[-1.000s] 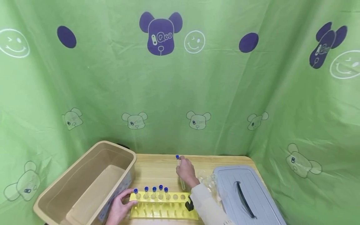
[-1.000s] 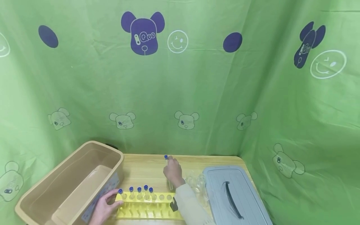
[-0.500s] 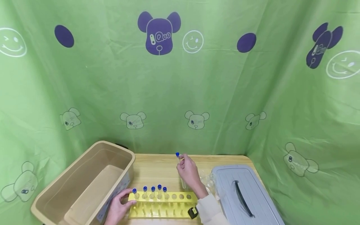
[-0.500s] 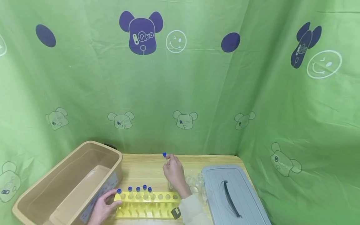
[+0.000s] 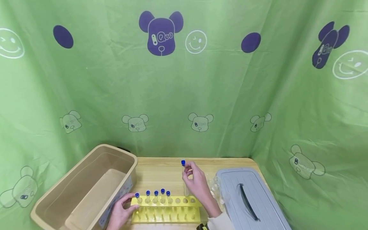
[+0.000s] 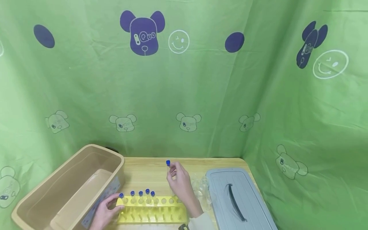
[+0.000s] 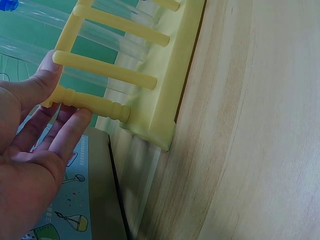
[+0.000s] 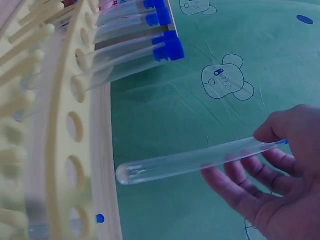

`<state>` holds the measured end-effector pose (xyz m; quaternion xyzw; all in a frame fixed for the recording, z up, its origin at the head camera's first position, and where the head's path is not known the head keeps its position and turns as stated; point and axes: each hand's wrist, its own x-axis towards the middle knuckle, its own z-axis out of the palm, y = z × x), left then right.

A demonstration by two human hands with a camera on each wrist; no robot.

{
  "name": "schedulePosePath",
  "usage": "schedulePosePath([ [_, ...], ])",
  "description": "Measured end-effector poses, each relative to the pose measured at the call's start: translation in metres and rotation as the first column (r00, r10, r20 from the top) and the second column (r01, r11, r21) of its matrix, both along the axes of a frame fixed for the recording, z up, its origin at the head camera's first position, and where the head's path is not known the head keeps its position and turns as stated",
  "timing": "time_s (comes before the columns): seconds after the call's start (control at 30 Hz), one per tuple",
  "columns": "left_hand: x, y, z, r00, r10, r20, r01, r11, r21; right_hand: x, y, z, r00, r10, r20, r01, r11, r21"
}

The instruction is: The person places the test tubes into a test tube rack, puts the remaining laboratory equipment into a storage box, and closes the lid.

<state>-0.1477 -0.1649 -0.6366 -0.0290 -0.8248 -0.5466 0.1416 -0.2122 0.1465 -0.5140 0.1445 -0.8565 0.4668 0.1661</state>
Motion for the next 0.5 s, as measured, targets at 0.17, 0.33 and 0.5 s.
schedulePosePath([
  [0.17, 0.001, -0.001, 0.000, 1.000, 0.004, 0.006, -0.004, 1.000, -0.015, 0.011, 0.001, -0.003, 0.999, 0.036, 0.021, -0.034, 0.996, -0.086],
  [0.33, 0.000, -0.002, -0.001, 1.000, 0.010, 0.005, -0.010, 1.000, -0.012, 0.019, 0.001, -0.007, 0.998, 0.056, 0.015, -0.053, 0.989, -0.141],
  [0.5, 0.001, -0.002, 0.000, 1.000, 0.002, 0.019, -0.001, 1.000, -0.031, 0.025, 0.000, -0.010, 0.996, 0.089, -0.007, -0.089, 0.974, -0.208],
])
